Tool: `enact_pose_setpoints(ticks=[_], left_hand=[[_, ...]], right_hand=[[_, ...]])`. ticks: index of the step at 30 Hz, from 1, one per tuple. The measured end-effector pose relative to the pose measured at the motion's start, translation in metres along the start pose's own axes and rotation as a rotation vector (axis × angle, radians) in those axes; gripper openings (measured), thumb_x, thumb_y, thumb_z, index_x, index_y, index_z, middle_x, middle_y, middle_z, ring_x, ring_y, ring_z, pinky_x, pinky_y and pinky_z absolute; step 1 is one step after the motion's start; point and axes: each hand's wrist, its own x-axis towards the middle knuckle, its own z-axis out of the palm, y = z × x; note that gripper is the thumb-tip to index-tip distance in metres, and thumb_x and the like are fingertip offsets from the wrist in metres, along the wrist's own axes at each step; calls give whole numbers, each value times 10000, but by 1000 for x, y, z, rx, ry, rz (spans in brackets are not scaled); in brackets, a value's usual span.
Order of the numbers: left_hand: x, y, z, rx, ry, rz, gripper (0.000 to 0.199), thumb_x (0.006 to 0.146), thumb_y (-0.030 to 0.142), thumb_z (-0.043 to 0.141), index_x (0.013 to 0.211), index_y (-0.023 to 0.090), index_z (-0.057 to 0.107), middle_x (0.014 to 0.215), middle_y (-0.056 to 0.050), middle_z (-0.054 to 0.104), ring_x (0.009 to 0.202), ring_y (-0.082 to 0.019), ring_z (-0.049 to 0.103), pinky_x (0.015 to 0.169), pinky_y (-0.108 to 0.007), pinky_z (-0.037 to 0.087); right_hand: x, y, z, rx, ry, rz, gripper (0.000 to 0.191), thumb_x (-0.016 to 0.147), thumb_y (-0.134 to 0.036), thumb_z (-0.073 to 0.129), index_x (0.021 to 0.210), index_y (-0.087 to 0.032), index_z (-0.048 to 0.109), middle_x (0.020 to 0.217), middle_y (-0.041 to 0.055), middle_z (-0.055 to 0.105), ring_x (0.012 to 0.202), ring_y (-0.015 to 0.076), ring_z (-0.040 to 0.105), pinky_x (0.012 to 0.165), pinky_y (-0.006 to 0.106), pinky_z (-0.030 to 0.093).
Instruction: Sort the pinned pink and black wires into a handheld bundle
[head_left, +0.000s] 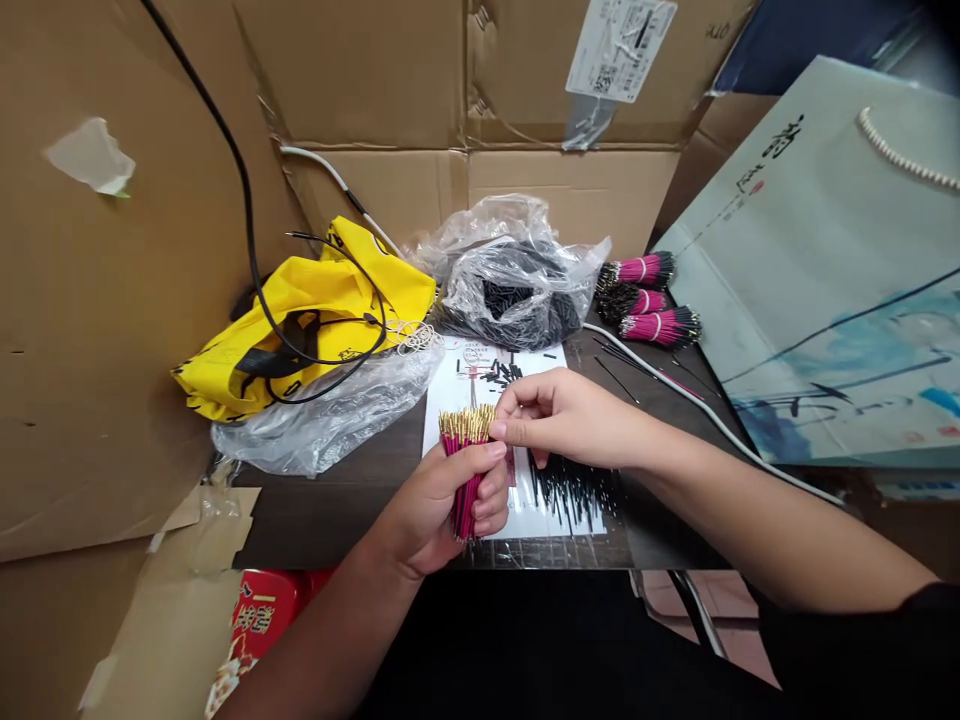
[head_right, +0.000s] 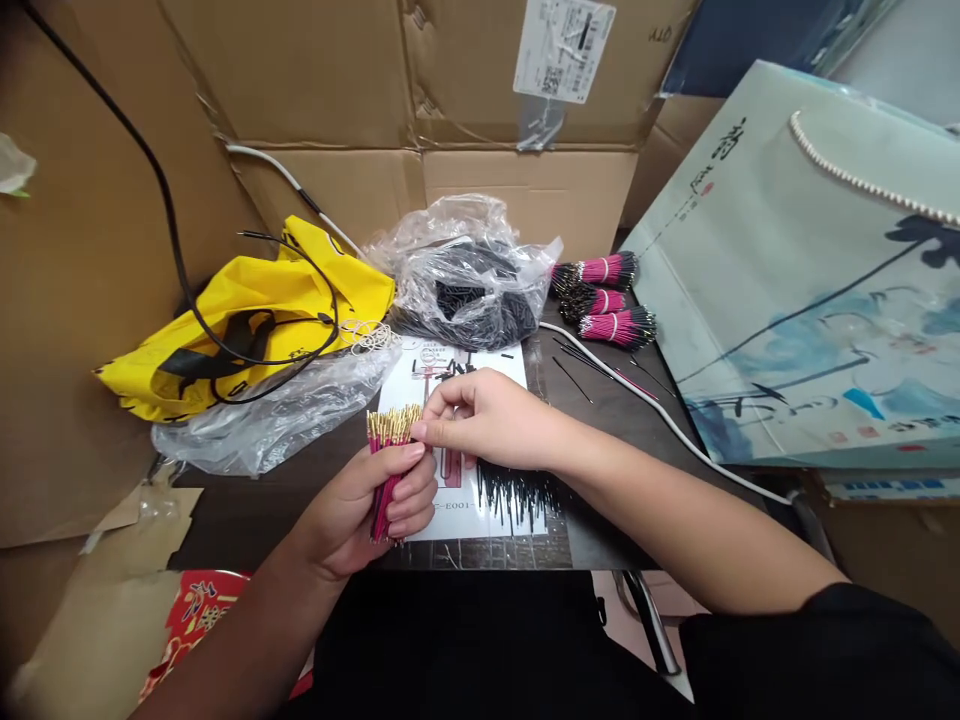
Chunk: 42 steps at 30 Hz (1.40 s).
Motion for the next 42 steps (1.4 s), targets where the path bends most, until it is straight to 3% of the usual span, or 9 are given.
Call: enact_pose_setpoints(ticks=[3,8,13,17,25,29,36,40,42], left_hand=[[7,-8,7,42,53,6,329,832,358,725,627,140,588,546,21,457,409,-44,376,406,-185,312],[9,-20,14,66,143,3,241,800,346,762,739,147,640,675,3,536,442,-51,438,394,-191,348],[12,-26,18,53,259,-28,232,722,315,807,761,145,653,700,-11,592,461,-69,488,396,-196,393],[14,-25,20,110,280,-64,212,770,323,754,797,122,694,582,-26,607,477,-101,561,466,-202,473],[13,-21,19,107,363,9,180,745,260,790,806,106,721,609,-25,642,516,-98,602,490,-180,494],[9,-15,17,86,404,46,175,726,250,802,769,102,718,606,-17,635,504,-81,583,488,-169,492],[8,-19,20,116,395,26,214,744,266,809,825,84,731,627,-31,657,532,-87,619,500,-155,507],[8,-21,22,132,397,9,286,754,272,822,921,66,714,643,-39,665,531,-94,619,483,-164,516],[6,-20,25,124,395,17,448,755,246,830,1142,86,668,714,-37,693,566,-106,640,490,-179,538]], right_hand=[[-10,9,-4,64,45,17,321,808,-452,764,849,-147,669,681,14,668,576,105,598,491,205,488],[-24,20,-8,206,-14,41,285,838,-409,745,862,-140,656,729,46,729,594,104,631,541,204,515],[-31,32,-17,276,98,78,290,779,-384,801,810,-130,664,659,-16,644,497,65,569,487,180,468],[-33,41,-27,284,158,57,262,797,-372,786,833,-137,677,651,-29,593,501,62,549,495,186,467],[-45,40,-53,362,329,-14,206,796,-331,771,764,-161,659,551,-54,488,464,68,431,454,223,461],[-56,37,-73,123,290,71,230,844,-387,713,769,-180,648,502,-64,444,420,60,349,395,218,274],[-51,43,-76,-500,184,191,313,864,-462,655,731,-180,632,663,-18,571,605,100,480,573,261,360],[-52,40,-71,-674,311,219,365,866,-554,640,861,-194,694,652,-14,589,584,119,493,552,280,331],[-54,34,-62,-659,392,167,356,895,-542,613,909,-198,702,632,-19,562,571,118,468,541,281,311]])
